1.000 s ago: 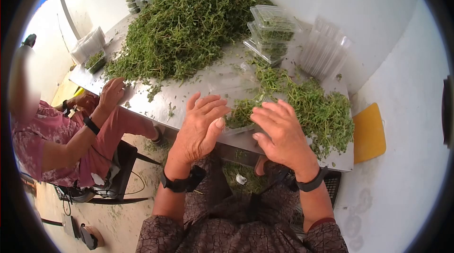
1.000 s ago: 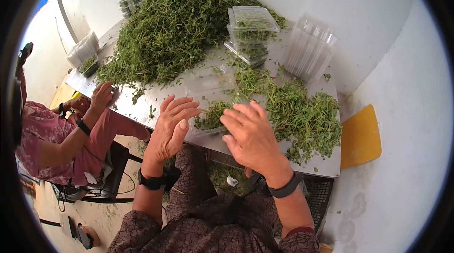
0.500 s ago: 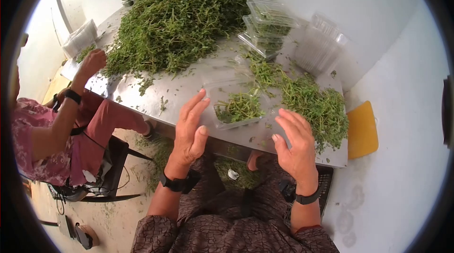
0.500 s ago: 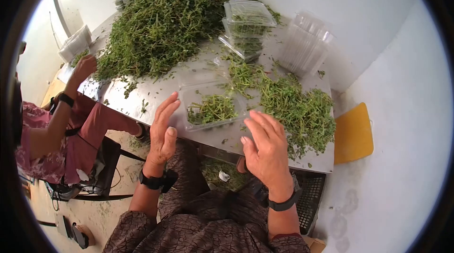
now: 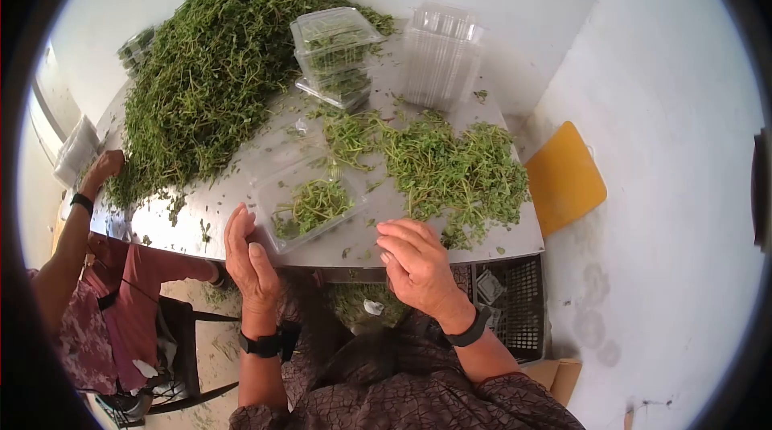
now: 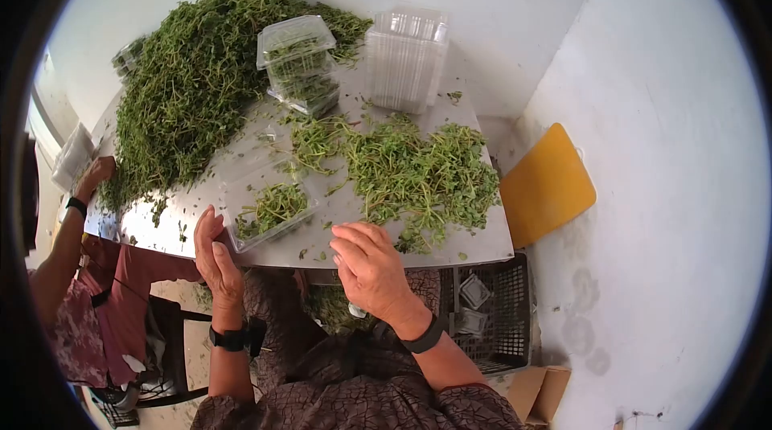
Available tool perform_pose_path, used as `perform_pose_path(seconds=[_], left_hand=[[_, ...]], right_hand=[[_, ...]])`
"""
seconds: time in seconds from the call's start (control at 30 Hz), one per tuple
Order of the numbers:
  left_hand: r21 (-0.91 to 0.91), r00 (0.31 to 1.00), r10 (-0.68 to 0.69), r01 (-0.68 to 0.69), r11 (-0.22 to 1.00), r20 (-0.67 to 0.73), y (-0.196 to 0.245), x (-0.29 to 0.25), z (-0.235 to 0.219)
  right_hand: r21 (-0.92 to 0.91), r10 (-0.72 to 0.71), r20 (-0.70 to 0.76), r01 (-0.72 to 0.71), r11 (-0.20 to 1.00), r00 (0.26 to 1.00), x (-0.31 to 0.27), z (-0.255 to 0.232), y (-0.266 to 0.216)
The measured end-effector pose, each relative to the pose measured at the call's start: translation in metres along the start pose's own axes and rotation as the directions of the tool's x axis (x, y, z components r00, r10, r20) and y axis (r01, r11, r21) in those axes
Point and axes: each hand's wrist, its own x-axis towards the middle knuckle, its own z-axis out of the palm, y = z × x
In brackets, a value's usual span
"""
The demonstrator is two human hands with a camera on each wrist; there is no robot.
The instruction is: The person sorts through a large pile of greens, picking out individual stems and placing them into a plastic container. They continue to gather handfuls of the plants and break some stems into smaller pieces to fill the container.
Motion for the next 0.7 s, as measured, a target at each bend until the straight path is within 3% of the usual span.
perform_pose_path(seconds=[0.13,0.2,0.23,0.3,0.5,0.63,0.7], left_hand=[[0.007,0.999,-0.028,0.028,1.0,0.018,0.0,0.0,-0.002],[0.015,0.999,-0.046,0.046,0.999,0.023,0.001,-0.001,-0.003],[0.024,0.998,-0.053,0.052,0.998,0.023,0.0,-0.002,-0.003],[0.032,0.998,-0.059,0.058,0.998,0.022,0.0,-0.002,-0.002],[0.05,0.998,-0.045,0.043,0.998,0.037,0.0,-0.002,-0.004],[0.072,0.999,-0.005,0.002,0.997,0.049,0.001,0.001,-0.005],[0.095,0.999,-0.002,-0.003,0.995,0.05,0.003,0.001,-0.007]], right_hand=[[-0.054,-0.04,-0.081,0.036,0.998,0.996,0.006,-0.018,0.002],[-0.245,0.04,-0.234,-0.098,0.965,0.971,0.011,-0.036,0.008],[-0.242,0.042,-0.235,-0.101,0.965,0.971,0.013,-0.044,0.011],[-0.311,0.261,-0.349,-0.374,0.874,0.9,0.017,-0.058,0.019],[-0.478,0.493,-0.238,-0.542,0.691,0.837,0.025,-0.068,0.042],[-0.531,0.404,-0.162,-0.425,0.733,0.9,0.025,-0.061,0.056],[-0.459,0.326,-0.268,-0.418,0.784,0.906,0.031,-0.063,0.057]])
